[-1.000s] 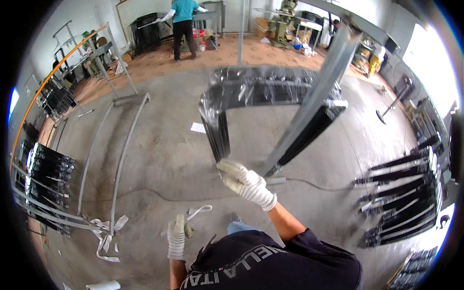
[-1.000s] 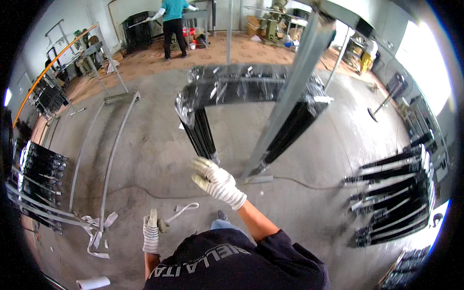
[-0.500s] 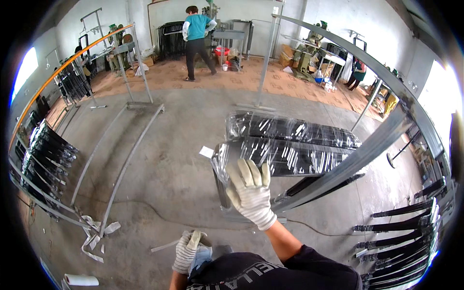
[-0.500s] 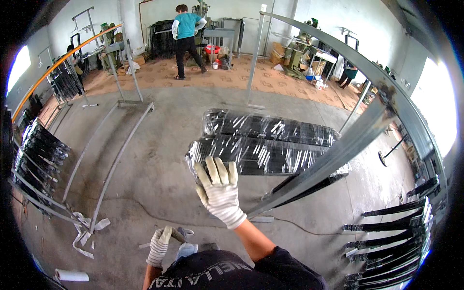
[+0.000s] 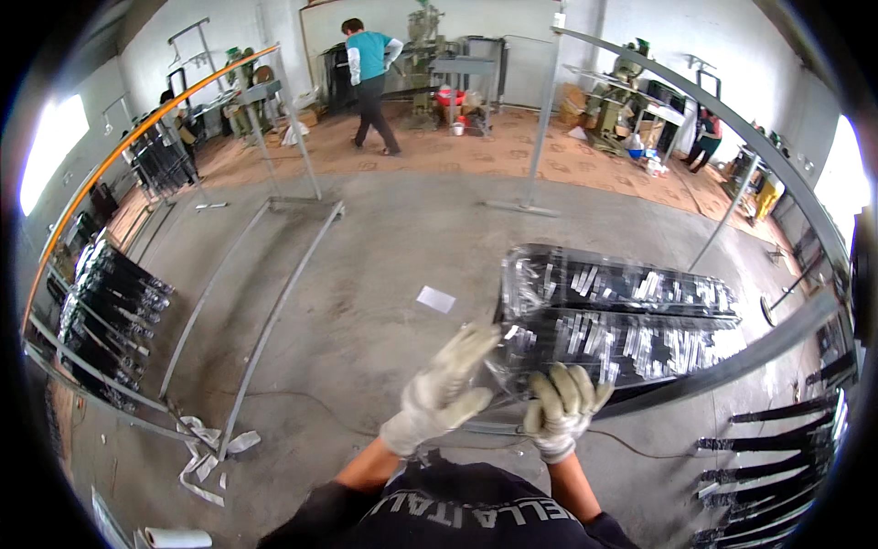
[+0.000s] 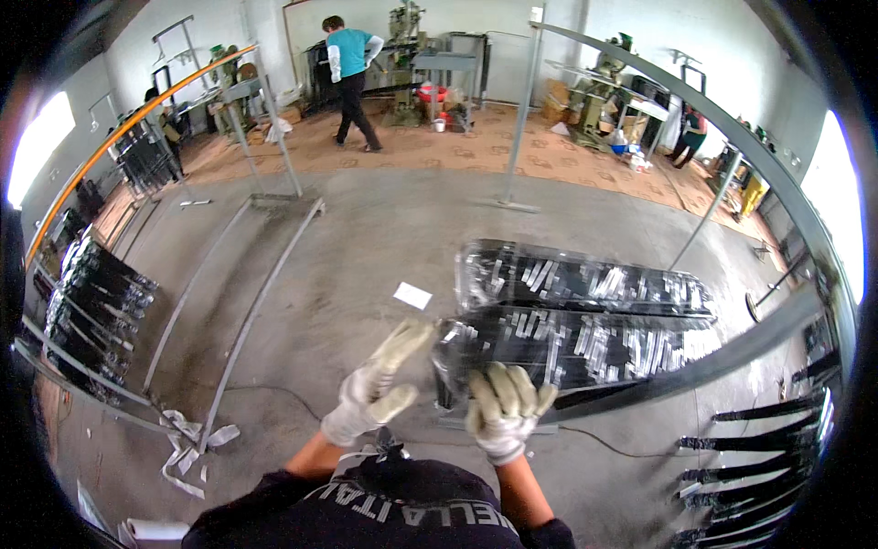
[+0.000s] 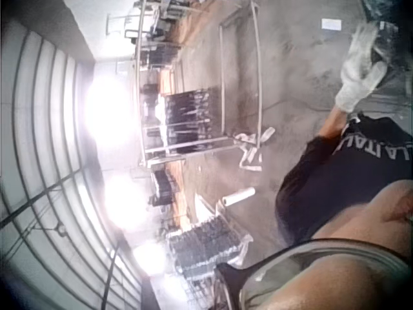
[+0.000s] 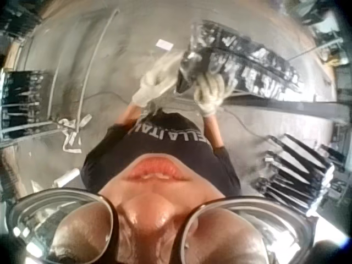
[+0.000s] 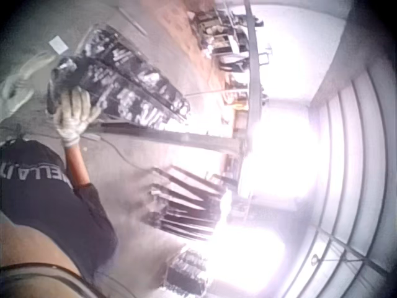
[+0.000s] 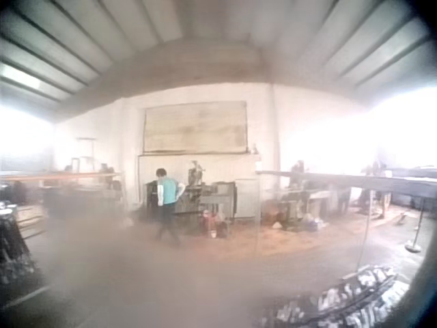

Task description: The person walks to a desk, opens a drawer, and handles several items including paper and small tools with another person before walking back across the floor to touch a stack of wrapped metal frames.

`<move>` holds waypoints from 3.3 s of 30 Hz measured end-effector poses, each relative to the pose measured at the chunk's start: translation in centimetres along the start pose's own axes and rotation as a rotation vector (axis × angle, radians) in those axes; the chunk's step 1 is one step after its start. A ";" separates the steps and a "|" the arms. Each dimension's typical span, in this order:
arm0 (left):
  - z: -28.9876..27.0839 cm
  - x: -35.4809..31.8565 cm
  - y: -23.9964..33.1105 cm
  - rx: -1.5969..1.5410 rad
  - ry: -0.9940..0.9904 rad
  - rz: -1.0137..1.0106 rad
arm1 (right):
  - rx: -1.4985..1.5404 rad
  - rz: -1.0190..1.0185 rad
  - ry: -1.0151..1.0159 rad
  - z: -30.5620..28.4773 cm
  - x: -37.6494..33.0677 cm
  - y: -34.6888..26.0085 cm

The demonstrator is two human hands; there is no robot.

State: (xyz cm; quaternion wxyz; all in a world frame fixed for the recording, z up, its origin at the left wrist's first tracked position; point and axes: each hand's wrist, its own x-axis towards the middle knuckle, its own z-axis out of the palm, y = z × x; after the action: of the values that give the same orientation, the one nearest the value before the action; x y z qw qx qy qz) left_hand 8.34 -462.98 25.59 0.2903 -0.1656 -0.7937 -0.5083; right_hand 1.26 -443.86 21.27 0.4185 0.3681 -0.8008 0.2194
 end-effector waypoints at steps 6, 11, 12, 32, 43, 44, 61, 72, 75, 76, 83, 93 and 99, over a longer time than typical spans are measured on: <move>1.8 2.0 -2.6 0.473 -0.314 0.204 | 0.064 0.096 0.099 0.9 1.0 -2.8; 1.9 1.9 -4.0 0.388 -0.264 0.319 | 0.172 0.347 0.065 -0.4 3.5 -4.8; 1.3 1.7 -4.3 0.358 -0.311 0.341 | 0.240 0.391 0.090 -0.4 4.3 -5.6; -20.4 -13.1 -4.0 0.246 0.008 -0.343 | 1.522 0.581 -1.598 14.4 10.5 -27.3; -27.4 -19.2 -1.6 0.552 0.513 -0.513 | 1.527 -0.155 -2.003 22.6 9.9 -41.6; -28.2 -20.1 -1.9 0.583 0.475 -0.596 | 1.446 -0.225 -1.994 23.2 10.5 -43.1; -50.7 -19.9 -10.9 0.979 0.243 -0.360 | 2.321 1.160 -2.400 38.4 17.5 -59.6; -53.6 -28.5 -3.9 0.953 0.816 -0.807 | 2.565 1.148 -2.176 43.4 17.2 -67.1; -52.4 -34.1 -0.3 0.847 1.108 -0.841 | 2.509 1.125 -2.163 41.3 16.0 -70.1; -51.6 -35.6 1.0 0.842 1.173 -0.837 | 2.502 1.130 -2.162 40.0 15.4 -71.2; -47.3 -47.1 11.1 0.843 1.437 -0.839 | 2.206 1.146 -2.456 28.5 8.2 -80.2; -41.1 -57.5 26.9 0.704 1.823 -0.774 | 1.990 0.912 -2.839 12.2 -2.3 -91.4; -38.4 -65.2 28.3 0.898 1.991 -0.843 | 1.853 0.735 -2.972 6.7 -4.9 -96.5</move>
State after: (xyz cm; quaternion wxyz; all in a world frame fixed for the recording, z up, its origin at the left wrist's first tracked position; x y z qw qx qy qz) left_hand 85.99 -483.42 16.81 0.6247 0.6993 -0.3163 -0.1436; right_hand 74.30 -507.39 17.67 0.9700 -0.1490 0.1285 -0.1426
